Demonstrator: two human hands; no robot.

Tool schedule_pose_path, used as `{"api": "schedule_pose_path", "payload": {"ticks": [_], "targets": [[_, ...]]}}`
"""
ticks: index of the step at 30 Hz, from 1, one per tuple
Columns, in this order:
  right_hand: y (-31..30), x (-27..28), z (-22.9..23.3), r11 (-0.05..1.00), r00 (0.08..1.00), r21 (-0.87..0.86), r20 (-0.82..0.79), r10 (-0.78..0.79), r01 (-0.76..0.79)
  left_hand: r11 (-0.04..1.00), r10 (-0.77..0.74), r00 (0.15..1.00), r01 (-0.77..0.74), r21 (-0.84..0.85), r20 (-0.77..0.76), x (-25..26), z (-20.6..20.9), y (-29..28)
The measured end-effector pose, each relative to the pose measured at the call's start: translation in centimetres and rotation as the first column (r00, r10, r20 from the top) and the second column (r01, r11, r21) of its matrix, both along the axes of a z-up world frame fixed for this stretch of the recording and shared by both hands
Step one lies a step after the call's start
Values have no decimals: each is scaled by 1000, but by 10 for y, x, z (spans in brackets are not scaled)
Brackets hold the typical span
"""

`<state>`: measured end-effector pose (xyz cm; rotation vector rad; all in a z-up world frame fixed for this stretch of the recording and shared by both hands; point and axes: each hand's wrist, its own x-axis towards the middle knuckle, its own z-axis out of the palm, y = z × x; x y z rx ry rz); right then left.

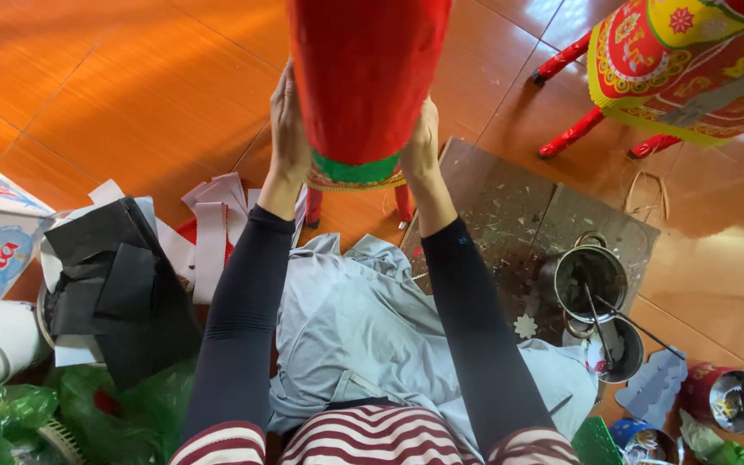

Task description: Decorating and assembling traditional paper horse lanterns using paper cutouts and adhesive.

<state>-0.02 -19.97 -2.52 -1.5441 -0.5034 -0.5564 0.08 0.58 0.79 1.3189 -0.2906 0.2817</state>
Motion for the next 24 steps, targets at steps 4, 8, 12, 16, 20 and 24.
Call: {"api": "schedule_pose_path", "payload": {"ticks": [4,8,12,16,20,24], "targets": [[-3,8,4,995,998,94,-62,33,-27,999,-37,993,34,26,113,-3,7,4],[-3,11,25,950,958,285,-216,191,-126,976,45,984,-79,201,170,7,-9,12],[0,1,42,957,980,251,-90,174,-147,998,-60,998,60,-35,5,13,-28,20],[-2,30,-10,927,926,301,-233,297,-221,620,215,858,-489,614,466,26,-64,26],[-17,50,-31,946,938,276,-249,241,-170,530,186,818,-551,645,545,51,-87,34],[-52,64,-56,893,921,293,-86,379,-341,665,283,881,-465,584,380,13,-73,46]]}}
